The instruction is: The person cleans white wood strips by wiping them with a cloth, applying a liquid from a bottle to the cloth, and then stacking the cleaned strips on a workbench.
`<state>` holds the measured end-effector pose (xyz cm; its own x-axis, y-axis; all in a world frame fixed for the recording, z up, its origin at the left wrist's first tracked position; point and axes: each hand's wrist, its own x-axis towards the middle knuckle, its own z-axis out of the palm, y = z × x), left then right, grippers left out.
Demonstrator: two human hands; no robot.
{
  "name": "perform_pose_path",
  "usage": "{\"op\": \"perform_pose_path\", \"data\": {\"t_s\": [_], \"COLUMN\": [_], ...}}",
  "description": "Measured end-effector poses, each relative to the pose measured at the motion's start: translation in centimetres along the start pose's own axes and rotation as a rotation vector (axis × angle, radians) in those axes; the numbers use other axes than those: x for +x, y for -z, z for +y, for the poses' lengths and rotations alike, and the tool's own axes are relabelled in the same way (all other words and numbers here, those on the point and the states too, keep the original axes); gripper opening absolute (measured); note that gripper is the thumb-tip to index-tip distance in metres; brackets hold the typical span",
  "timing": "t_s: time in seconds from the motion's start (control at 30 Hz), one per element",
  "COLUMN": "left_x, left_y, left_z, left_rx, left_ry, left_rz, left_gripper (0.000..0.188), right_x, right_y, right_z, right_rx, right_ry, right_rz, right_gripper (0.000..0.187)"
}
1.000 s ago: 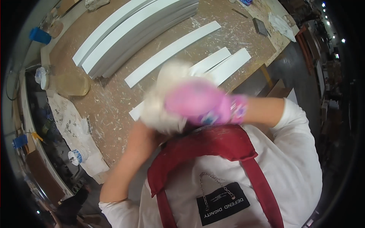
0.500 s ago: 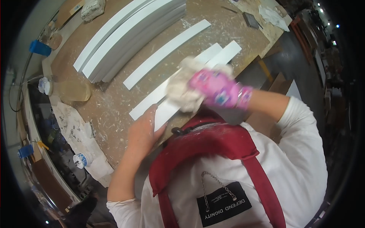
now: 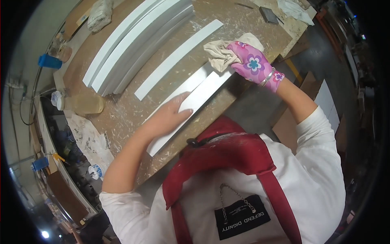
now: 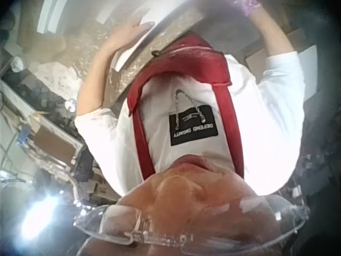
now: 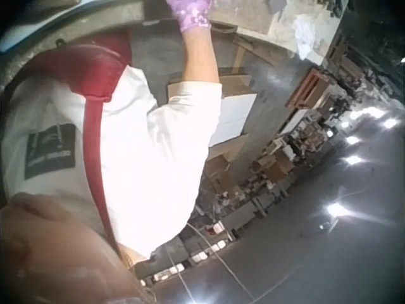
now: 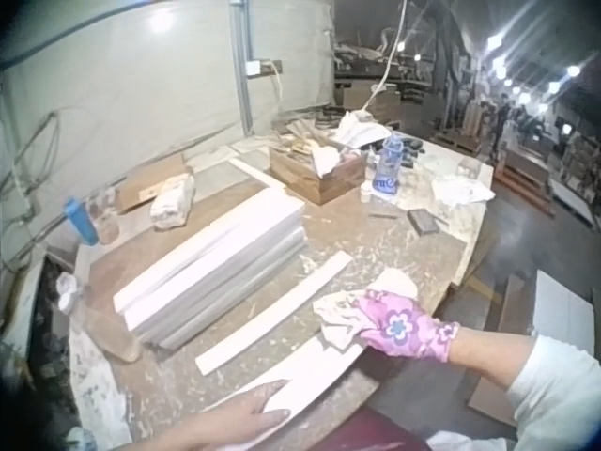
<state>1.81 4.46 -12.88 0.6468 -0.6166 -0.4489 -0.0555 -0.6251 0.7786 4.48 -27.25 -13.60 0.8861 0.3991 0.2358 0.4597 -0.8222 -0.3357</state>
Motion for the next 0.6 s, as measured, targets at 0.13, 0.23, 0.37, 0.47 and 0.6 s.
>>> {"op": "perform_pose_path", "data": {"t_s": [0.13,0.23,0.37,0.47,0.6], "left_x": [2.7,3.5,2.6,2.5,3.3], "left_y": [-0.9,-0.2,-0.1,-0.1,-0.2], "left_z": [0.4,3.6,2.1,2.2,3.6], "left_rx": [-0.025,0.012,0.020,-0.016,-0.035], "left_ry": [-0.051,0.056,0.033,0.027,0.077], "left_rz": [0.017,-0.062,-0.081,-0.062,-0.053], "left_gripper": [0.067,0.068,0.066,0.066,0.066], "right_x": [-0.3,-0.5,-0.6,-0.7,-1.1], "right_y": [-0.5,-0.6,-0.6,-1.3,-1.6], "right_z": [-0.1,-0.1,-0.1,0.2,0.6], "right_rx": [-0.006,0.003,0.004,-0.041,-0.083], "right_ry": [-0.017,-0.048,-0.078,-0.068,-0.022], "right_rz": [0.036,0.034,0.025,0.057,0.088], "right_gripper": [0.052,0.053,0.054,0.054,0.055]}}
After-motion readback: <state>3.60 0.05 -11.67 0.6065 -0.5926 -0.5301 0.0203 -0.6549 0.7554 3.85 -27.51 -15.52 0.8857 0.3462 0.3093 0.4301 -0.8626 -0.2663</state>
